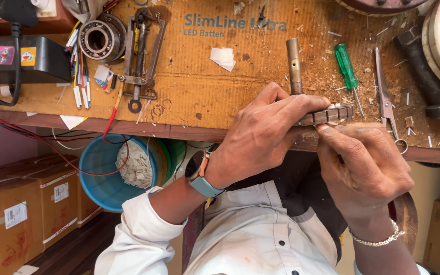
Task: The person works on a circular stator assembly, using a screwdriver to adjust copper windings and inserting small white insulating pieces into slots. They use scissors to trim the insulating material and repeatedly check the fit of the components.
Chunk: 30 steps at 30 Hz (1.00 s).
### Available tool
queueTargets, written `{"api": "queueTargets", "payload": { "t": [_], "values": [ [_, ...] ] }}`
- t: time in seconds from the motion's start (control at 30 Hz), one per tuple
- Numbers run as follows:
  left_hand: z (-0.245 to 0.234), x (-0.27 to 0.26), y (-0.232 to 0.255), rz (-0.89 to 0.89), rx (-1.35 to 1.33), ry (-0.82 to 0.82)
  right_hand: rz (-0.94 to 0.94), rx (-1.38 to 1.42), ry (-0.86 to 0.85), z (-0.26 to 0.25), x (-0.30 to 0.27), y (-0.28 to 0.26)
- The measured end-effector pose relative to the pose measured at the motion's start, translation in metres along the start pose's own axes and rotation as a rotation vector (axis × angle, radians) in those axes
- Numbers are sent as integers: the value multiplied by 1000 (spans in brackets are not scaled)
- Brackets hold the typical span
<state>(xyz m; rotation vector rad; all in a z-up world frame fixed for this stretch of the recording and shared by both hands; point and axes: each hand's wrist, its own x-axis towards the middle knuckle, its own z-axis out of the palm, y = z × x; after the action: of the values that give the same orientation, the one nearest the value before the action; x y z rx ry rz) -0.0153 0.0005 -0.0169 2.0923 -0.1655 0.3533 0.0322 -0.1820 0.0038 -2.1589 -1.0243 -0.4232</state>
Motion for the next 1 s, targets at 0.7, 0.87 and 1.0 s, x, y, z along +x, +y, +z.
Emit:
{"api": "queueTargets", "payload": {
  "t": [0.7, 0.87, 1.0],
  "values": [
    [-11, 4, -20, 71, -113, -72, -82, -196, -85, -4, 13, -14],
    [-15, 9, -26, 132, -84, -117, -94, -284, -39, -1, 4, -11],
    [-25, 8, -32, 195, -94, -211, 25, -109, 93, 6, -2, -6]
  ]
}}
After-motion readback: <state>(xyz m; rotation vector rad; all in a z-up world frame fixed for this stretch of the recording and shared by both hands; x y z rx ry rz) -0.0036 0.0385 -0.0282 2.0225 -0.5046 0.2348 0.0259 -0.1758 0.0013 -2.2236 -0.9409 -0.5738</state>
